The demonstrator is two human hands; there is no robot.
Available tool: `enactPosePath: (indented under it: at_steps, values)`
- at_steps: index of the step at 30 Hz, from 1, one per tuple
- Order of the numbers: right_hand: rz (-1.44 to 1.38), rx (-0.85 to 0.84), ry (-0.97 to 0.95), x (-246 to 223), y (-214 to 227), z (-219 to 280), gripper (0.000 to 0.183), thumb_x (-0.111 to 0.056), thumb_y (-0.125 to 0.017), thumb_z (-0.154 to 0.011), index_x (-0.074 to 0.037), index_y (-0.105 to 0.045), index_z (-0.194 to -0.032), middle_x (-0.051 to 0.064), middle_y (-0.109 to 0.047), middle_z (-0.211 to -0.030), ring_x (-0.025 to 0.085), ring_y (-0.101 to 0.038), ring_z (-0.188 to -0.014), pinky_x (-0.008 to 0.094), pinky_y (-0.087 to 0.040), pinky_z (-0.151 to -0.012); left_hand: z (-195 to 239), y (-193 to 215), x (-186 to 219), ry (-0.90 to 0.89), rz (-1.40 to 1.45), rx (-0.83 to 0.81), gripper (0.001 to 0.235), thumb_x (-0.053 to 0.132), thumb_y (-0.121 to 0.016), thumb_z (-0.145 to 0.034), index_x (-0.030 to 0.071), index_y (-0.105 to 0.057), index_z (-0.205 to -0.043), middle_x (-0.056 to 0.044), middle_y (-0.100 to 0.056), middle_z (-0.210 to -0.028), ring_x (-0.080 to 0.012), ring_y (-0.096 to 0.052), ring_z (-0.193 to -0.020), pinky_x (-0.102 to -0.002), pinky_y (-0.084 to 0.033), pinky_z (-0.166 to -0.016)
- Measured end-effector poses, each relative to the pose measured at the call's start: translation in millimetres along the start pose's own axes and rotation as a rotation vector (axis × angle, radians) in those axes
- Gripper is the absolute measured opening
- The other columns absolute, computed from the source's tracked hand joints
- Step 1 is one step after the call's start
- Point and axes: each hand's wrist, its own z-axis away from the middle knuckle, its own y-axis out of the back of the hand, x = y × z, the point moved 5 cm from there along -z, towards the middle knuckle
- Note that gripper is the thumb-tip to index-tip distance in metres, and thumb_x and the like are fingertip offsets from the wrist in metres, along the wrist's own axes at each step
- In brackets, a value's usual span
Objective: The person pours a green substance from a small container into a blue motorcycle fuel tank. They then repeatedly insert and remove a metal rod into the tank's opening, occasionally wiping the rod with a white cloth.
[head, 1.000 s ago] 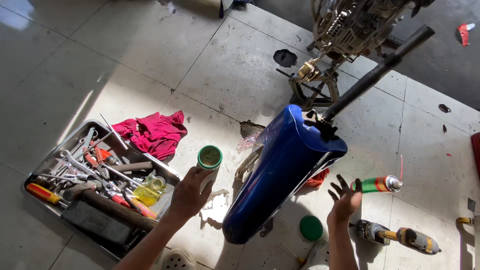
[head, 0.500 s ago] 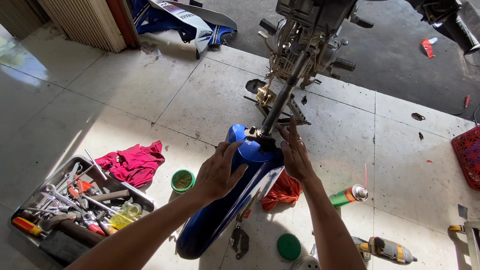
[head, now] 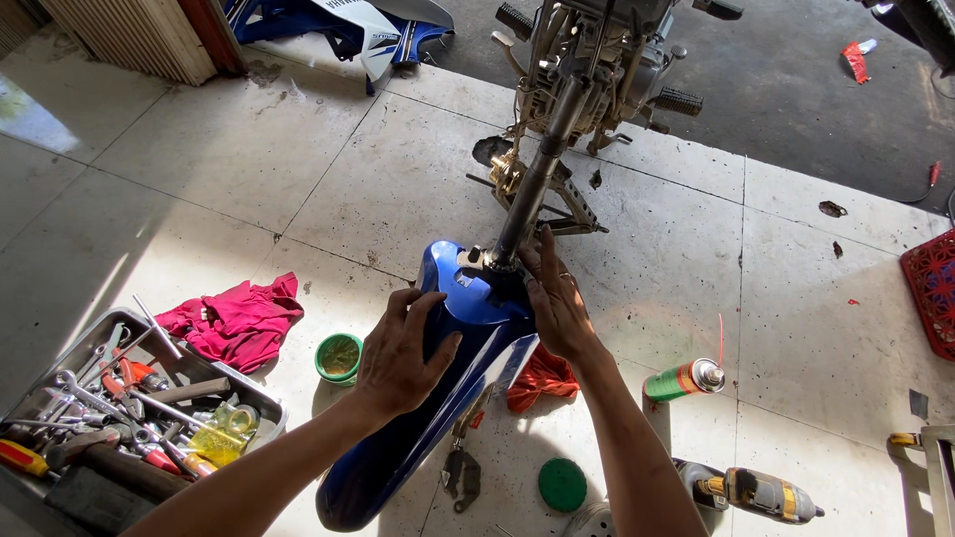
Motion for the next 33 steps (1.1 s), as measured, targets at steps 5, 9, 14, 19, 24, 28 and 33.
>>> enactPosePath:
  at_steps: [5, 9, 14, 19, 24, 28, 33]
  values:
    - [-0.001, -0.007, -0.001, 7, -3, 7, 0.070, -0.036, -0.031, -0.099, -0.014, -0.019, -0.165, 0.015, -0.058, -0.148, 0.047, -0.044, -0.141, 0.060, -0.037, -0.109, 1, -1, -2, -0.007, 0.015, 0.011, 0.052, 0.043, -0.063, -0.094, 0.019, -0.050, -0.138, -0.016, -0.051, -0.122, -0.0415, -0.070, -0.096, -0.051, -0.062, -0.073]
    - [0.048, 0.005, 0.042, 12, 0, 9, 0.073, -0.036, -0.031, -0.100, -0.008, -0.012, -0.165, 0.010, -0.060, -0.147, 0.045, -0.045, -0.140, 0.059, -0.033, -0.112, 1, -2, -3, -0.008, 0.024, 0.025, 0.051, 0.042, -0.064, -0.093, 0.019, -0.052, -0.137, -0.016, -0.051, -0.122, -0.0408, -0.070, -0.095, -0.051, -0.062, -0.074]
    - [0.038, 0.043, 0.036, 8, 5, 14, 0.073, -0.036, -0.028, -0.102, -0.005, -0.007, -0.165, 0.008, -0.059, -0.148, 0.043, -0.042, -0.143, 0.061, -0.029, -0.113, 2, -4, -4, -0.014, 0.038, 0.022, 0.049, 0.042, -0.062, -0.095, 0.019, -0.051, -0.137, -0.016, -0.051, -0.123, -0.0408, -0.070, -0.097, -0.051, -0.062, -0.076]
    - [-0.024, 0.046, 0.042, 8, 0, 16, 0.072, -0.034, -0.027, -0.102, -0.005, -0.005, -0.165, 0.004, -0.058, -0.150, 0.039, -0.041, -0.144, 0.058, -0.030, -0.114, 1, 0, -1, -0.022, 0.056, 0.049, 0.047, 0.040, -0.063, -0.095, 0.018, -0.052, -0.135, -0.016, -0.051, -0.122, -0.0430, -0.070, -0.098, -0.053, -0.062, -0.076]
    - [0.031, 0.053, -0.010, -10, 2, 23, 0.074, -0.037, -0.027, -0.102, -0.002, -0.006, -0.164, 0.007, -0.056, -0.151, 0.041, -0.042, -0.143, 0.059, -0.031, -0.112, 3, -2, -3, -0.032, 0.043, 0.046, 0.049, 0.043, -0.062, -0.095, 0.018, -0.051, -0.136, -0.015, -0.050, -0.123, -0.0417, -0.069, -0.101, -0.052, -0.063, -0.076]
    - [0.044, 0.071, -0.011, -16, 9, 30, 0.076, -0.041, -0.030, -0.103, -0.004, -0.006, -0.165, 0.009, -0.059, -0.147, 0.041, -0.043, -0.143, 0.060, -0.031, -0.113, 4, 3, -1, -0.047, 0.037, 0.052, 0.049, 0.042, -0.060, -0.096, 0.017, -0.050, -0.136, -0.016, -0.050, -0.123, -0.0419, -0.069, -0.100, -0.052, -0.062, -0.075]
    - [-0.226, 0.230, 0.118, -74, 14, 47, 0.082, -0.055, -0.026, -0.103, -0.006, -0.008, -0.166, 0.019, -0.063, -0.137, 0.035, -0.053, -0.132, 0.043, -0.043, -0.098, 7, 28, -16, -0.159, 0.135, 0.089, 0.041, 0.042, -0.050, -0.104, 0.019, -0.049, -0.138, -0.014, -0.050, -0.121, -0.0404, -0.071, -0.090, -0.053, -0.062, -0.068]
